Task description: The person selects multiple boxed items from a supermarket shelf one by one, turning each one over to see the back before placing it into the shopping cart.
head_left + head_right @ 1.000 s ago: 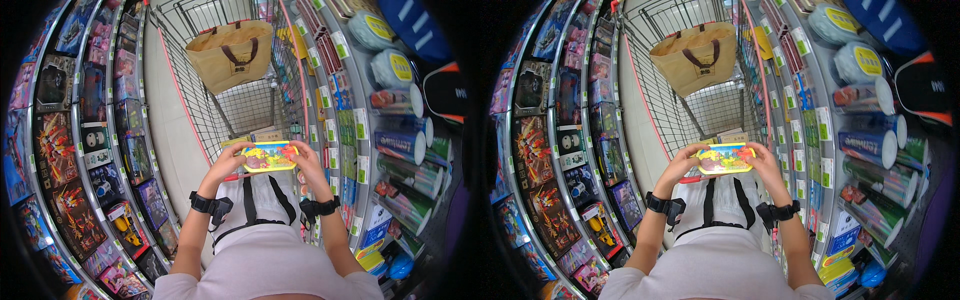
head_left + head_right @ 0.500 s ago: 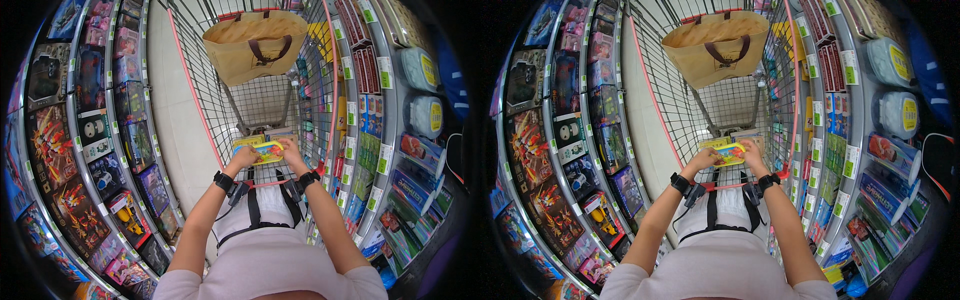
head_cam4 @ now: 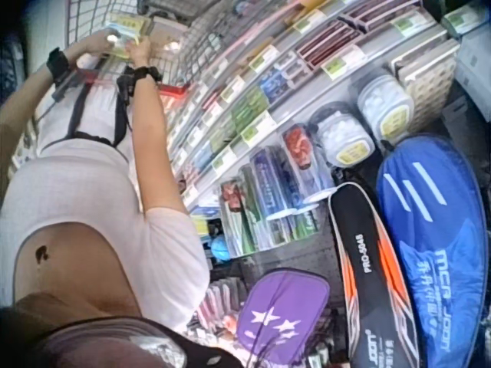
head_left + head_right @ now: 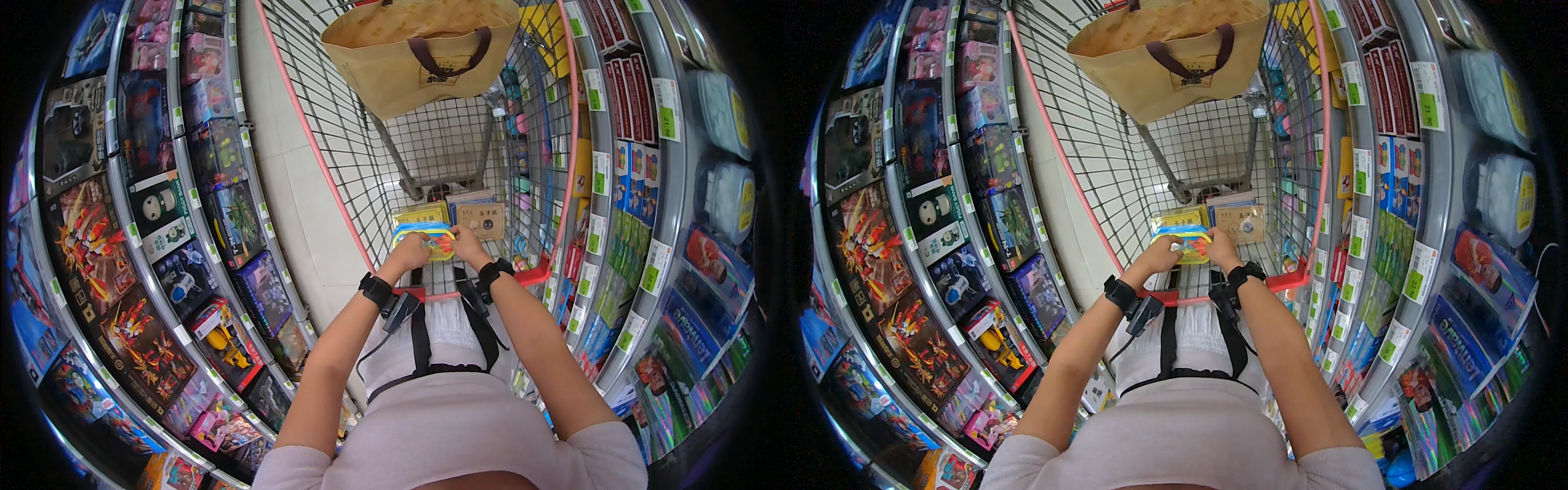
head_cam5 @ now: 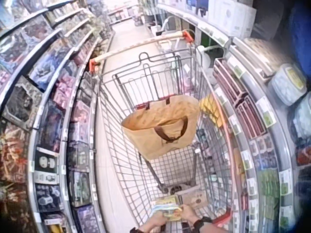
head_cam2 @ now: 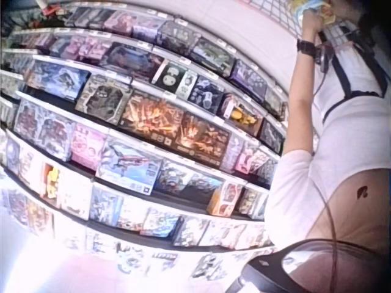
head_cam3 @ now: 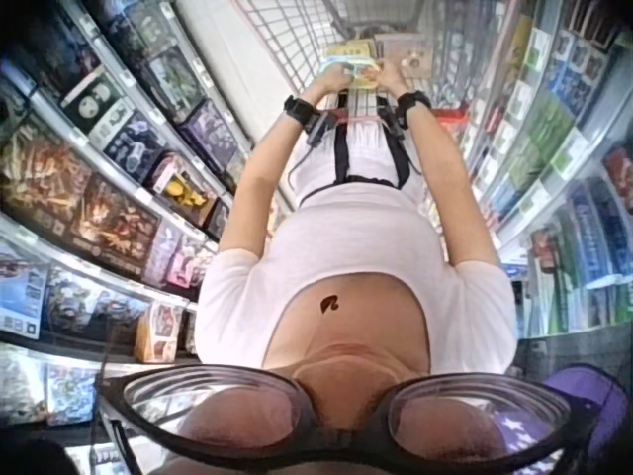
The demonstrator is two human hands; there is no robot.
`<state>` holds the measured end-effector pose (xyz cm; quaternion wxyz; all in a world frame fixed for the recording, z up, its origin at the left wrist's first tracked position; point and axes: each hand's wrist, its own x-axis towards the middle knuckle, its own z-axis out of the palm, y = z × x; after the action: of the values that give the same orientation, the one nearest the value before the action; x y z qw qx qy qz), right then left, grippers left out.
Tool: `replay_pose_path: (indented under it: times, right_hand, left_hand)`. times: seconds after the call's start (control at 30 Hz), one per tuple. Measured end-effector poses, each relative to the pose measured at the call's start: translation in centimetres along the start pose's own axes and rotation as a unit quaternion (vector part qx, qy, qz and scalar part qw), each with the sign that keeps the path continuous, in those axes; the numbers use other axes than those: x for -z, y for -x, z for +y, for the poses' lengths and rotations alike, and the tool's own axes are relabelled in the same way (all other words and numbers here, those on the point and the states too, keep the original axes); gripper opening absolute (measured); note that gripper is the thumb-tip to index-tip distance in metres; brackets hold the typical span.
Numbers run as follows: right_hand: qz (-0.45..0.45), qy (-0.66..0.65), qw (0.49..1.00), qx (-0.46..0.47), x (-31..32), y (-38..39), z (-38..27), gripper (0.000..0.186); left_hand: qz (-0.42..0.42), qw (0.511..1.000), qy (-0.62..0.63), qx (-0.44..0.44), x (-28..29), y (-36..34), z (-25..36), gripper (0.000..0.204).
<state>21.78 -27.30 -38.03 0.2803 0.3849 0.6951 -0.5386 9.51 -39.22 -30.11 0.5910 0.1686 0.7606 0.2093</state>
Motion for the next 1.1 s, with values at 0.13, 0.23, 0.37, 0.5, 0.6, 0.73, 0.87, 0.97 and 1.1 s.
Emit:
replay_pose_path:
  times: [0.13, 0.23, 0.37, 0.5, 0.6, 0.73, 0.87, 0.97, 1.1]
  right_hand:
    - [0.009, 0.012, 1.000, -0.008, 2.3, 2.2, -3.2, 0.033]
    - [0.019, -0.122, 0.989, 0.083, 3.9, 3.4, -3.0, 0.032]
    - [0.036, -0.208, 0.964, 0.161, 8.2, 7.6, -3.1, 0.027]
    - [0.102, -0.264, 0.940, 0.192, 12.0, 15.6, -1.8, 0.025]
    - [0.150, -0.286, 0.922, 0.214, 12.9, 23.0, 1.3, 0.024]
    - [0.183, -0.300, 0.909, 0.226, 12.5, 32.3, 7.2, 0.023]
    - [0.261, -0.342, 0.873, 0.230, 11.7, 41.3, 13.0, 0.024]
    - [0.321, -0.343, 0.851, 0.235, 10.7, 47.6, 15.7, 0.028]
    - [0.393, -0.335, 0.817, 0.257, 8.7, 52.4, 19.2, 0.033]
  left_hand:
    - [0.024, 0.998, 0.053, -0.005, -0.1, 0.1, 0.0, 0.036]
    - [0.043, 0.998, 0.009, -0.041, -0.3, 0.9, 1.0, 0.036]
    - [0.059, 0.995, 0.027, -0.080, -1.4, 3.6, 4.6, 0.034]
    - [0.055, 0.981, 0.080, -0.168, -4.6, 7.6, 8.6, 0.031]
    - [0.006, 0.977, 0.115, -0.177, -8.8, 11.5, 11.4, 0.027]
    - [-0.105, 0.954, 0.114, -0.255, -15.8, 13.7, 13.2, 0.025]
    - [-0.178, 0.939, 0.039, -0.291, -22.4, 18.1, 17.6, 0.025]
    - [-0.252, 0.910, 0.031, -0.329, -26.5, 21.3, 21.1, 0.023]
    - [-0.303, 0.868, -0.010, -0.393, -31.8, 23.6, 23.9, 0.023]
